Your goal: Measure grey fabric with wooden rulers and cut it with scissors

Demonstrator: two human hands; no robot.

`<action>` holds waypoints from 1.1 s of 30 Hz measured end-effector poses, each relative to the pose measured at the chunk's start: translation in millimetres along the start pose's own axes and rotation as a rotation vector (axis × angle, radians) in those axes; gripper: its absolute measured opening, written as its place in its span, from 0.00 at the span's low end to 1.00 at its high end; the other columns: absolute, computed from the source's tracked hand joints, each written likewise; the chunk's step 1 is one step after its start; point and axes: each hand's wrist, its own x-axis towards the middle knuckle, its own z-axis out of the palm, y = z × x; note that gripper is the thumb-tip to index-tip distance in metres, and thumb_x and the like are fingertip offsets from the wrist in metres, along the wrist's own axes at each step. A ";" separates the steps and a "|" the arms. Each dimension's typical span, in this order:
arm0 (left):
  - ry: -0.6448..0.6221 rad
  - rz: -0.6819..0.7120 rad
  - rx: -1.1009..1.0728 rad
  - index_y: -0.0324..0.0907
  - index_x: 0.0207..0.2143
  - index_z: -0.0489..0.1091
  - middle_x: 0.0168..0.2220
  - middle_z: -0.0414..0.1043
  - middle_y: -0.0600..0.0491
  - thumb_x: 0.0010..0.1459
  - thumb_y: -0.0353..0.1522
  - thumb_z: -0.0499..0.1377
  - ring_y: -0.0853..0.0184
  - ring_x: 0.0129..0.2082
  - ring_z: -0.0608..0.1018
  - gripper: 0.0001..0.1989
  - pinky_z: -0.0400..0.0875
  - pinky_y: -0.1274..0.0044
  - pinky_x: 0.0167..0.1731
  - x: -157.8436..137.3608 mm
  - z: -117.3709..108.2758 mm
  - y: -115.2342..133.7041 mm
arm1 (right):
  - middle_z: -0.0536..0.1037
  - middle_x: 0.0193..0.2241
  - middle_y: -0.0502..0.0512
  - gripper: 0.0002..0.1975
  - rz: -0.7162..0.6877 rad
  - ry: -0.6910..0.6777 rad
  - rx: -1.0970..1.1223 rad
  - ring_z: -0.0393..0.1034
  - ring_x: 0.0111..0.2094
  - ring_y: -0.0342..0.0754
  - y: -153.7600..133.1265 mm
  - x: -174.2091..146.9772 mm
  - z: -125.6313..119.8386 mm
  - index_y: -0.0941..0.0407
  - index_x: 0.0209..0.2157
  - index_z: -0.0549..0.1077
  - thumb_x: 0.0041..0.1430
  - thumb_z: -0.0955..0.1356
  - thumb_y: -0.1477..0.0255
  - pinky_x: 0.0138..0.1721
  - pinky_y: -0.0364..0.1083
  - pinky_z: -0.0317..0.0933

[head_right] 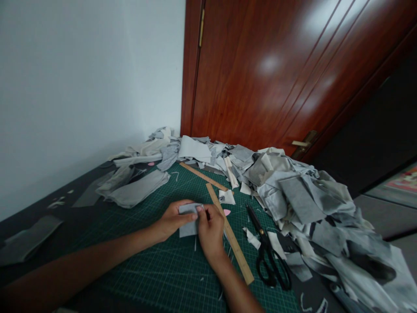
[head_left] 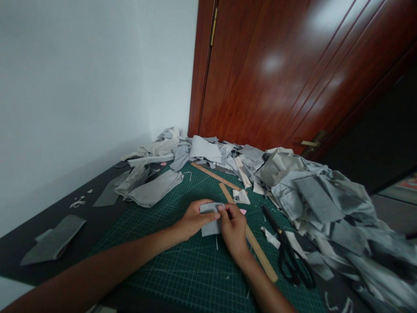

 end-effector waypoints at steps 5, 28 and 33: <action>0.071 0.040 0.123 0.38 0.28 0.74 0.23 0.70 0.56 0.49 0.47 0.69 0.71 0.23 0.68 0.20 0.61 0.79 0.24 5.3 -3.9 3.6 | 0.76 0.26 0.50 0.13 0.002 -0.040 0.059 0.69 0.29 0.48 -2.1 -3.2 4.1 0.55 0.30 0.77 0.66 0.66 0.64 0.33 0.45 0.60; 0.295 0.176 0.324 0.43 0.24 0.66 0.17 0.60 0.60 0.62 0.51 0.54 0.72 0.16 0.62 0.24 0.55 0.79 0.19 26.8 -29.0 4.1 | 0.72 0.23 0.48 0.14 0.107 0.018 0.084 0.64 0.27 0.47 -2.5 0.2 2.5 0.56 0.29 0.74 0.64 0.67 0.62 0.30 0.45 0.58; 0.232 0.283 0.151 0.42 0.44 0.70 0.32 0.72 0.54 0.56 0.48 0.63 0.68 0.31 0.75 0.22 0.69 0.77 0.31 27.4 -29.8 17.0 | 0.71 0.23 0.47 0.16 0.169 0.062 0.136 0.63 0.26 0.46 4.9 3.8 0.6 0.56 0.28 0.73 0.63 0.68 0.59 0.30 0.45 0.57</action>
